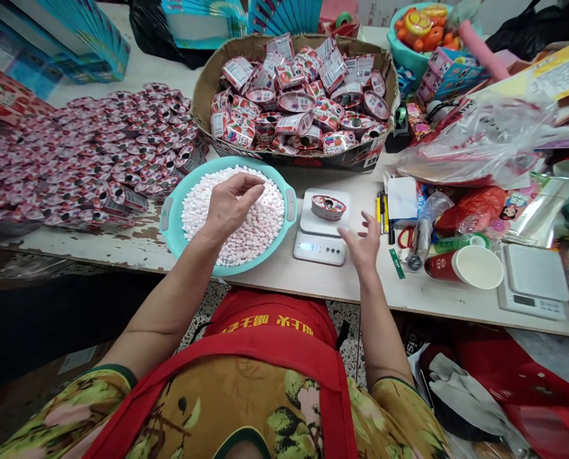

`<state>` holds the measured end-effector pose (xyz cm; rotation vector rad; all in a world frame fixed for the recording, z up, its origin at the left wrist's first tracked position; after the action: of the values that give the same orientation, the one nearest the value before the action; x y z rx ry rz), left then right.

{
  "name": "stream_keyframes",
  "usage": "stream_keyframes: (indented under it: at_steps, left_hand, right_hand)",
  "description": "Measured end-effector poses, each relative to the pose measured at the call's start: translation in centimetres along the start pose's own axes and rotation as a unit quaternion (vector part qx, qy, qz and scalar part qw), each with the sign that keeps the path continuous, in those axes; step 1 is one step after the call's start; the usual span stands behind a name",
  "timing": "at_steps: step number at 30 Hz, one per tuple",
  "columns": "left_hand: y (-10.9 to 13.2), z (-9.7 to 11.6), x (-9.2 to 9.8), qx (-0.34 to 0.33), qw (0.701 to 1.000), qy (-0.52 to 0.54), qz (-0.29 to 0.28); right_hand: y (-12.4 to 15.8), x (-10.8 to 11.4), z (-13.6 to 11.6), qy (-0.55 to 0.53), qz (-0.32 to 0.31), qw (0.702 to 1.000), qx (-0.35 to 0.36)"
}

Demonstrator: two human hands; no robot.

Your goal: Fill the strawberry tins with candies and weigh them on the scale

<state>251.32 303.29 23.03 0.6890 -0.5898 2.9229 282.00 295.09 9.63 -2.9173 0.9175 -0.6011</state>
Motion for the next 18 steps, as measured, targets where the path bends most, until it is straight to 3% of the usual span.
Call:
stream_keyframes:
  at_steps: [4,9,12,14,16,18]
  left_hand:
    - [0.5,0.3,-1.0,0.022,0.996,0.089,0.013]
    - [0.7,-0.3,-0.5,0.094,0.966,0.234,0.065]
    - [-0.1,-0.8,0.1,0.173,0.908,0.367,0.100]
    - [-0.6,-0.8,0.3,0.227,0.855,0.456,0.095]
    - [-0.9,-0.8,0.3,0.274,0.800,0.528,0.077]
    - [-0.9,-0.9,0.4,0.306,0.749,0.582,0.084]
  right_hand:
    - [-3.2,-3.8,-2.4,0.086,-0.047,0.993,0.073]
    - [-5.1,-4.8,-6.7,-0.126,-0.111,0.984,0.061]
    - [-5.1,-5.3,-12.5,-0.192,-0.167,0.964,0.079]
    - [-4.3,-7.1,-16.9,-0.163,-0.291,0.941,0.059]
    - [-3.2,-9.7,-20.8,-0.100,-0.431,0.897,0.020]
    - [-2.3,-11.9,-23.5,-0.045,-0.511,0.859,-0.007]
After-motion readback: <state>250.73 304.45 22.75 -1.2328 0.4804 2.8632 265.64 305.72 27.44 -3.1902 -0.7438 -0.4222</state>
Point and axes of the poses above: each hand's wrist, its own y-axis away from the middle knuckle, its own x-axis out of the back of the hand, z = x × y, the point moved 3 cm from there along -y, towards the middle knuckle, and after that the axes turned 1 degree about -x, right-handed, at the moved point
